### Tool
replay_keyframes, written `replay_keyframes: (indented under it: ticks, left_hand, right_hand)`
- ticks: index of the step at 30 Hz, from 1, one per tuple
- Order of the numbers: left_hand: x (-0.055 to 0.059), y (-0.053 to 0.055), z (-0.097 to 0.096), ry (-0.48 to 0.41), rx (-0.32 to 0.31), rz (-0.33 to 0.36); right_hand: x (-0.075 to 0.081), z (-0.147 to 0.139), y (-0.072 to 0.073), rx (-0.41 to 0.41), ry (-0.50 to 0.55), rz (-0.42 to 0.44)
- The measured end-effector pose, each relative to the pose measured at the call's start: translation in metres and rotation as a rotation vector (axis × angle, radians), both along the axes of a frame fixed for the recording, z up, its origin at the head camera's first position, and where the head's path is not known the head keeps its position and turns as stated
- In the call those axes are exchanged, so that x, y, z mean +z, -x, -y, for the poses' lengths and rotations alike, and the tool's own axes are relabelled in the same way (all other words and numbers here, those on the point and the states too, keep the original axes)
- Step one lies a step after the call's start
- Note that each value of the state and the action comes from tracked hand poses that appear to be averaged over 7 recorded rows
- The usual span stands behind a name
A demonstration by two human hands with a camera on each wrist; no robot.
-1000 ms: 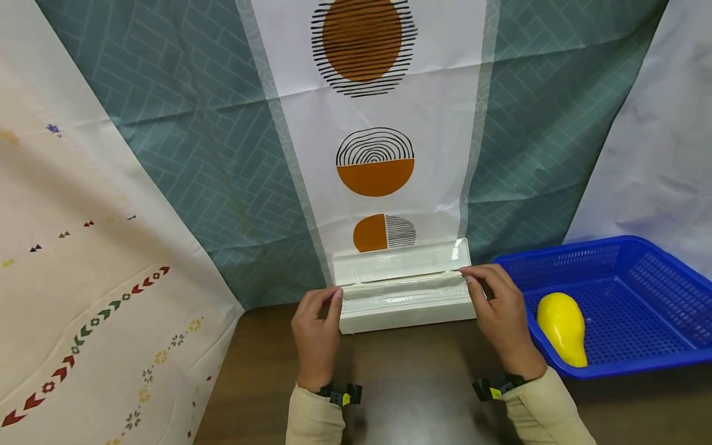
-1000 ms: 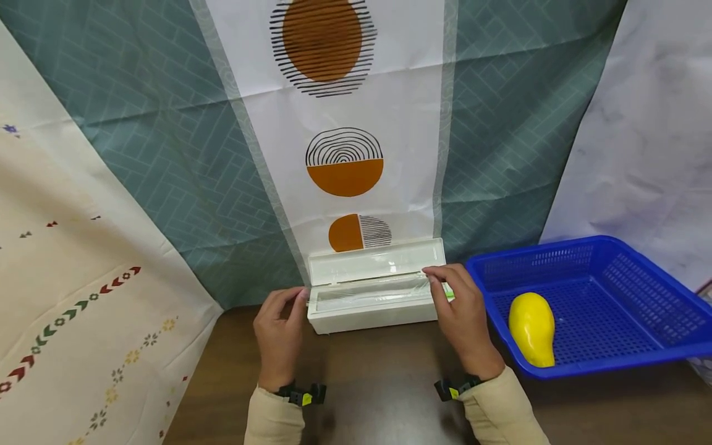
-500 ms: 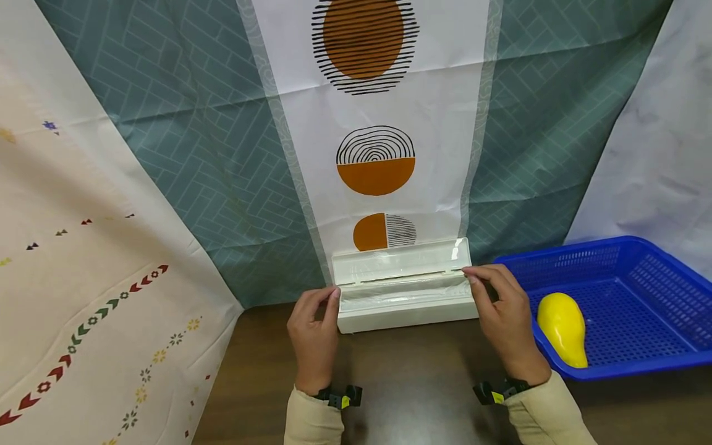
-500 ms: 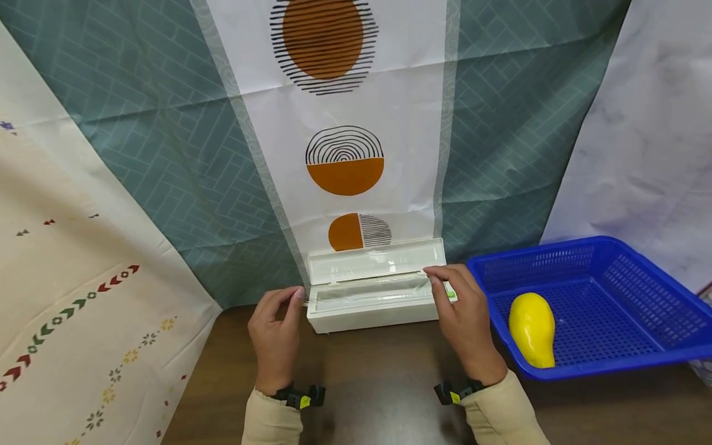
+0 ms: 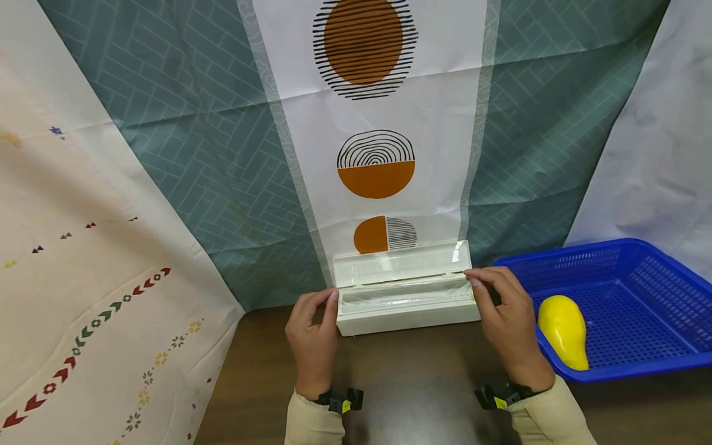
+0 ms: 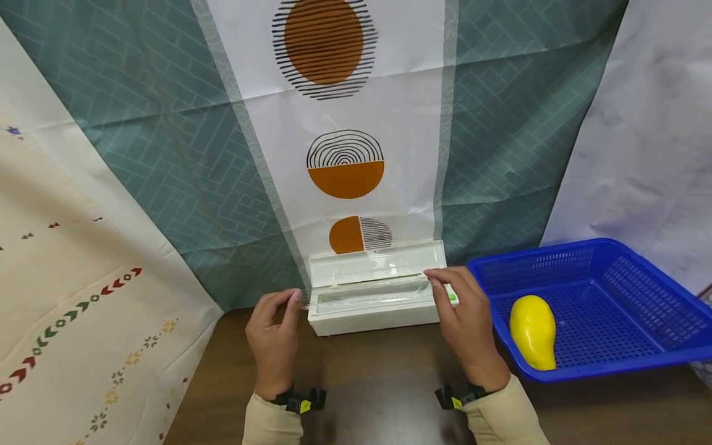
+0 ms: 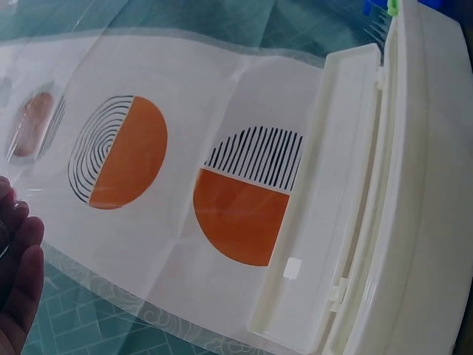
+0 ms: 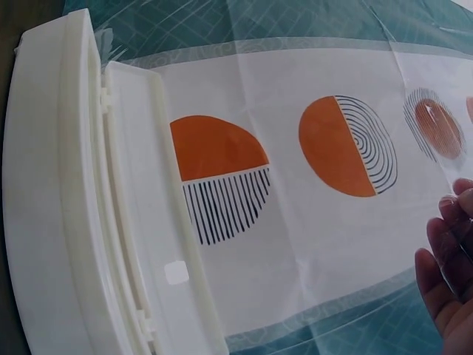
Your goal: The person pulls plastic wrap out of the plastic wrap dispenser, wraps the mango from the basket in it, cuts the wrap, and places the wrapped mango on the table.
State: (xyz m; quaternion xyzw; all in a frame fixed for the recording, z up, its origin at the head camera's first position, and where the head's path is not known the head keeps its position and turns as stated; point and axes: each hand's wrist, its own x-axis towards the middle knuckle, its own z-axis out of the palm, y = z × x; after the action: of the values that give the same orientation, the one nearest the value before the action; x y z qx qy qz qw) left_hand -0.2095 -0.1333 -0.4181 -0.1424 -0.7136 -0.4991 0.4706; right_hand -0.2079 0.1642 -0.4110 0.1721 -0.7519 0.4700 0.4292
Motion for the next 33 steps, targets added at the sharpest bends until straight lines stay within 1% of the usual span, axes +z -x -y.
replay_keyframes:
  ticks: [4,8,11,16,18,22,25,29,33]
  left_hand:
    - [0.0,-0.001,0.0,0.004,-0.005,-0.014]
    - [0.0,-0.006,0.003,0.014,-0.004,-0.002]
    - [0.0,-0.01,0.007,0.035,-0.008,0.032]
    - [0.0,-0.02,0.014,0.086,-0.033,0.108]
    - [0.001,-0.023,0.016,0.106,-0.046,0.124]
    - [0.001,-0.027,0.018,0.133,-0.064,0.137]
    - [0.003,-0.032,0.02,0.156,-0.063,0.145]
    - [0.002,-0.039,0.024,0.189,-0.074,0.176]
    - [0.001,-0.045,0.028,0.234,-0.082,0.209]
  right_hand:
    - [0.0,0.0,-0.002,-0.004,-0.004,-0.006]
    - [0.001,0.001,-0.005,-0.005,-0.008,-0.008]
    - [0.002,0.0,-0.006,0.005,-0.006,-0.008]
    - [0.005,-0.002,-0.008,0.037,-0.024,-0.05]
    - [0.005,-0.003,-0.01,0.038,-0.036,-0.059]
    - [0.004,-0.007,-0.017,0.036,-0.052,-0.011]
    - [0.002,-0.01,-0.024,0.034,-0.073,0.041]
    - [0.0,-0.012,-0.032,0.023,-0.105,0.094]
    - [-0.003,-0.014,-0.038,0.021,-0.123,0.065]
